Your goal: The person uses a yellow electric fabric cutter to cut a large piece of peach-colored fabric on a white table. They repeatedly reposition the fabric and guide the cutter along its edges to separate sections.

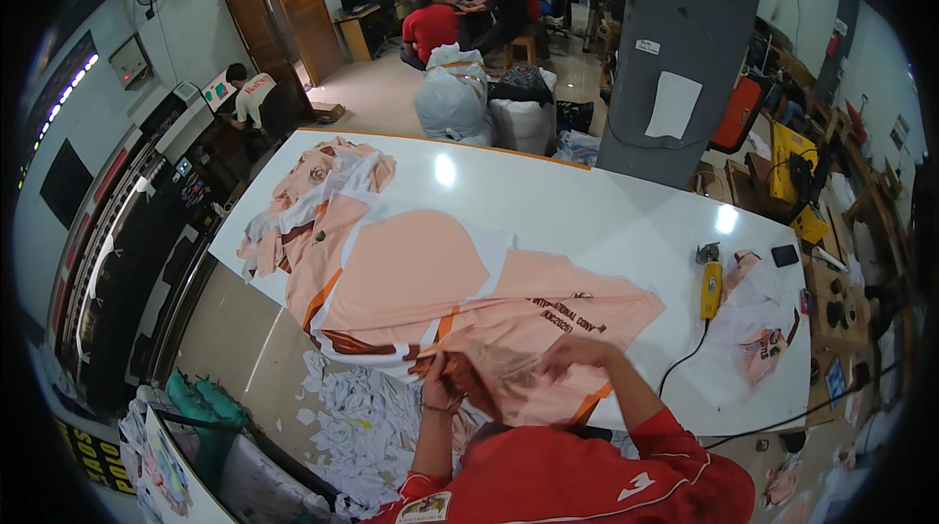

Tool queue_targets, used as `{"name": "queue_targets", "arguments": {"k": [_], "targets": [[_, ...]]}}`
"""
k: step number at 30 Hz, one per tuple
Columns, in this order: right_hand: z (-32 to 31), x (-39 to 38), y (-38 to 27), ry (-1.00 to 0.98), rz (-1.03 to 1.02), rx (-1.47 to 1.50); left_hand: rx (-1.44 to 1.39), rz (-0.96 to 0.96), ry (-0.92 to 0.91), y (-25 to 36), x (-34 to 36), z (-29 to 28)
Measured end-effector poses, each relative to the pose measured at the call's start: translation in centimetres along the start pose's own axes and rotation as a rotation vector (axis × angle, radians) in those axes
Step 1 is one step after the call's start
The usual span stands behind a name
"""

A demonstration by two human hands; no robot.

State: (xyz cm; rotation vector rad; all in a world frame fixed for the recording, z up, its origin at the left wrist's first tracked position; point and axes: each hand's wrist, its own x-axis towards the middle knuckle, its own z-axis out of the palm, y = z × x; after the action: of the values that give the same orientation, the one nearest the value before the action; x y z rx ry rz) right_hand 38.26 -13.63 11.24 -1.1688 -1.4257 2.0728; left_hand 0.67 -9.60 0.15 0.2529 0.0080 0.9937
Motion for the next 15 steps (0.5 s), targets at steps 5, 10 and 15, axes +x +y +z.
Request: {"name": "queue_targets", "arguments": {"k": [5,10,15], "targets": [[7.3,7.6,9.1,-0.227,-0.218,0.155,0.543,0.036,0.292,-6.0,7.0,12.7],[9.0,5.0,-0.3,0.364,-0.635,1.226,0.518,0.08,0.303,-6.2,6.8,16.4],[4.6,-2.8,-2.4,0.352,-0.984,0.86,-0.227,-0.094,0.22,-2.4,9.7,13.2]]}}
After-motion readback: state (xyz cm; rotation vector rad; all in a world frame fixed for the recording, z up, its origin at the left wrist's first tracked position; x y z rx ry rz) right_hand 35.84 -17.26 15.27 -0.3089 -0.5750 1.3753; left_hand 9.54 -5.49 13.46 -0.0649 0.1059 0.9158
